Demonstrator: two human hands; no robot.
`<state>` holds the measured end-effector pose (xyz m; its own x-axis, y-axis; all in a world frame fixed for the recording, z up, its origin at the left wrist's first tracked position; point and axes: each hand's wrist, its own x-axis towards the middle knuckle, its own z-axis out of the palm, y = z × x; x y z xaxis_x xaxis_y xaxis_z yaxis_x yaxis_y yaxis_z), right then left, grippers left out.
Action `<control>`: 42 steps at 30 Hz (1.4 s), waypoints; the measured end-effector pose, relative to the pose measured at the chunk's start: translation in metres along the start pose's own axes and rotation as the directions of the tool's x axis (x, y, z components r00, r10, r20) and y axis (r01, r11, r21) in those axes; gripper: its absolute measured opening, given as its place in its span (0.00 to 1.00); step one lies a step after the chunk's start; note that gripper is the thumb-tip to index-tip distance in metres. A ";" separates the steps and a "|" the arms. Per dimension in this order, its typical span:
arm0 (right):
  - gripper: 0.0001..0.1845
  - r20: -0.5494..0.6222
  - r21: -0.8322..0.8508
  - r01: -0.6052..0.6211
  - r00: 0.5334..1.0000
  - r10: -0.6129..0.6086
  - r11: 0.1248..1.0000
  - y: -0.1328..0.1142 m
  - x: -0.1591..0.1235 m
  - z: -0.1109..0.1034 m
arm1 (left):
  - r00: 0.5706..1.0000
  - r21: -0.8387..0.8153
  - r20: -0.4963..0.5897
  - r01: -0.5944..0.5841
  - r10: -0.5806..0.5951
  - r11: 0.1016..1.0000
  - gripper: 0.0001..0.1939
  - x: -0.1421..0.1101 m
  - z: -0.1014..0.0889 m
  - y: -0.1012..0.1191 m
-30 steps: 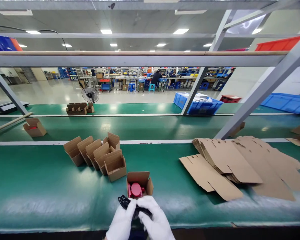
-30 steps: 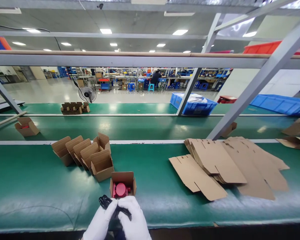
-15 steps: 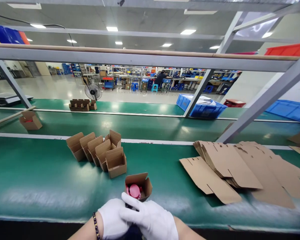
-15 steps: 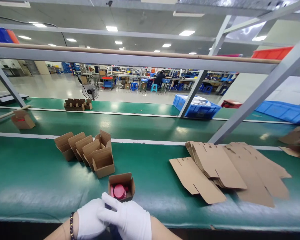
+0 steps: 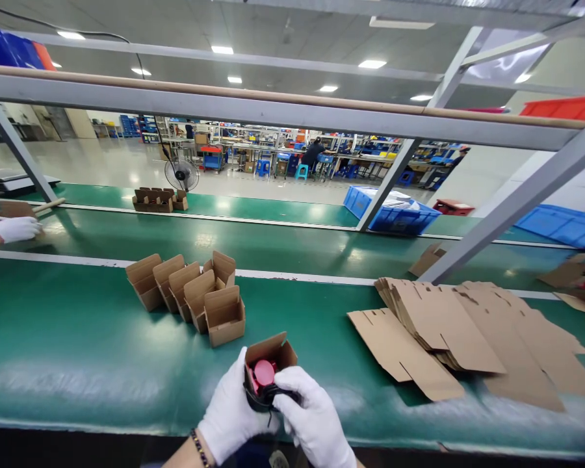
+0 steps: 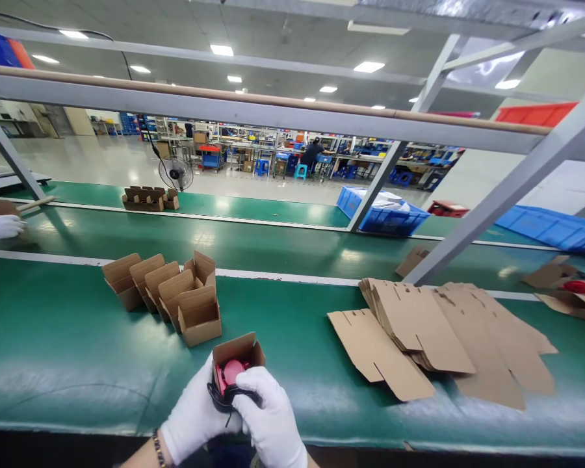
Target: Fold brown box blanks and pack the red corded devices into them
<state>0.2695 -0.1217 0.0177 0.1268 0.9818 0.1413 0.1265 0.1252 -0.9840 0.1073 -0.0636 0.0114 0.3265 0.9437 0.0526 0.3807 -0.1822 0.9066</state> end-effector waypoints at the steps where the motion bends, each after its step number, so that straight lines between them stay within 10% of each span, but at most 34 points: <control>1: 0.07 -0.055 -0.073 0.060 0.996 -0.064 0.996 0.001 0.005 0.000 | 0.998 -0.053 -0.049 0.025 -0.027 0.998 0.33 0.001 0.012 -0.005; 7: 0.12 -0.201 -0.707 0.269 0.810 -0.552 0.653 0.021 0.051 -0.006 | 0.951 0.074 -0.305 0.067 -0.041 0.995 0.21 0.004 0.041 -0.026; 11: 0.16 -0.098 -0.784 0.279 0.826 -0.555 0.554 0.037 0.064 0.005 | 0.958 0.149 -0.283 0.085 -0.040 0.985 0.21 0.006 0.036 -0.026; 16: 0.18 0.214 -0.836 0.360 0.909 -0.358 0.415 0.028 0.064 0.005 | 0.970 0.221 -0.234 0.115 -0.062 0.968 0.21 0.006 0.030 -0.021; 23: 0.18 0.477 -0.856 0.407 0.859 0.184 0.319 -0.013 0.074 -0.006 | 0.978 0.304 -0.194 -0.011 0.073 0.953 0.15 0.006 0.031 -0.020; 29: 0.15 0.431 -0.871 0.340 0.875 0.219 0.355 -0.038 0.086 0.000 | 0.985 0.299 -0.172 0.026 0.026 0.954 0.18 0.011 0.025 -0.017; 36: 0.15 0.562 -0.287 0.248 0.826 -0.047 0.925 -0.052 0.055 -0.024 | 0.989 0.323 -0.112 -0.057 0.098 0.945 0.15 0.014 0.008 -0.018; 39: 0.15 0.608 -0.331 0.408 0.782 -0.139 0.851 -0.046 0.045 -0.016 | 0.981 0.367 -0.128 -0.093 0.149 0.926 0.14 0.014 0.008 -0.020; 42: 0.12 0.655 -0.543 0.646 0.726 -0.212 0.536 -0.036 0.042 -0.009 | 0.970 0.344 -0.154 -0.125 0.187 0.930 0.10 0.015 0.010 -0.021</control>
<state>0.2788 -0.0860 0.0601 -0.5790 0.7792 0.2400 0.6838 0.6244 -0.3775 0.1127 -0.0481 -0.0112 0.2545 0.9239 0.2856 0.6113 -0.3825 0.6928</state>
